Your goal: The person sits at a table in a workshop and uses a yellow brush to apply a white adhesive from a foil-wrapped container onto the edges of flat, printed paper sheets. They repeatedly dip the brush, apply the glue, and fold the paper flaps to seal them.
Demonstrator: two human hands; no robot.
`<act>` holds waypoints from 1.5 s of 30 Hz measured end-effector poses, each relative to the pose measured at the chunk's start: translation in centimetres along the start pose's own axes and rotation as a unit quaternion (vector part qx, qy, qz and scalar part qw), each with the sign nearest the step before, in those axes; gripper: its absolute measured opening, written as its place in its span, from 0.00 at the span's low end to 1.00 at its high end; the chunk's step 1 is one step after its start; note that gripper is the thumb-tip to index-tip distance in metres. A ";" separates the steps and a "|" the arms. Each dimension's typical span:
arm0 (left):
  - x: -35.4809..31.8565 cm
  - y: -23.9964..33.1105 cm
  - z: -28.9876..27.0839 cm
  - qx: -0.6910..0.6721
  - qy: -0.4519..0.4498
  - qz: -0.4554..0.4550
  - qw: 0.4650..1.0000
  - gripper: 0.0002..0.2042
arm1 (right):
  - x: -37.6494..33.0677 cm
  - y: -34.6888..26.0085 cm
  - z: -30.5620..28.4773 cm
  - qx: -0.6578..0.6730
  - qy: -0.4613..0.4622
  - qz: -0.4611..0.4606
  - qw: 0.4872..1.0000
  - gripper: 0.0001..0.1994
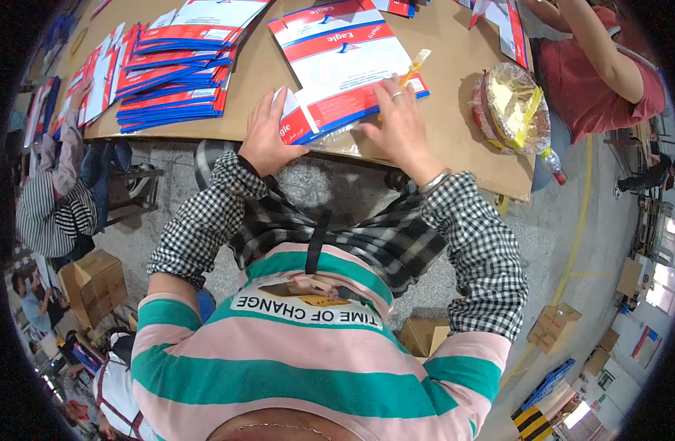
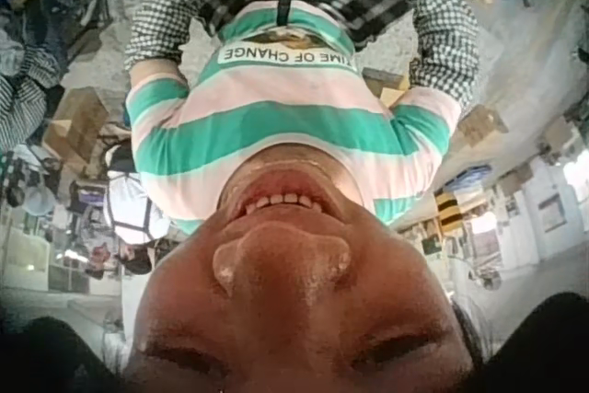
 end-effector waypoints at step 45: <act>-0.1 -3.4 0.8 0.175 -0.088 0.159 0.968 0.43 | -3.3 0.3 0.2 0.030 0.064 0.064 0.995 0.30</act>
Point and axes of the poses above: each hand's wrist, its own x-axis towards the middle knuckle, its own z-axis out of the palm, y = z × x, the point moved 1 cm from there along x, towards the middle knuckle, and after that the axes turned 15 degrees about x, right-handed, at the moved point
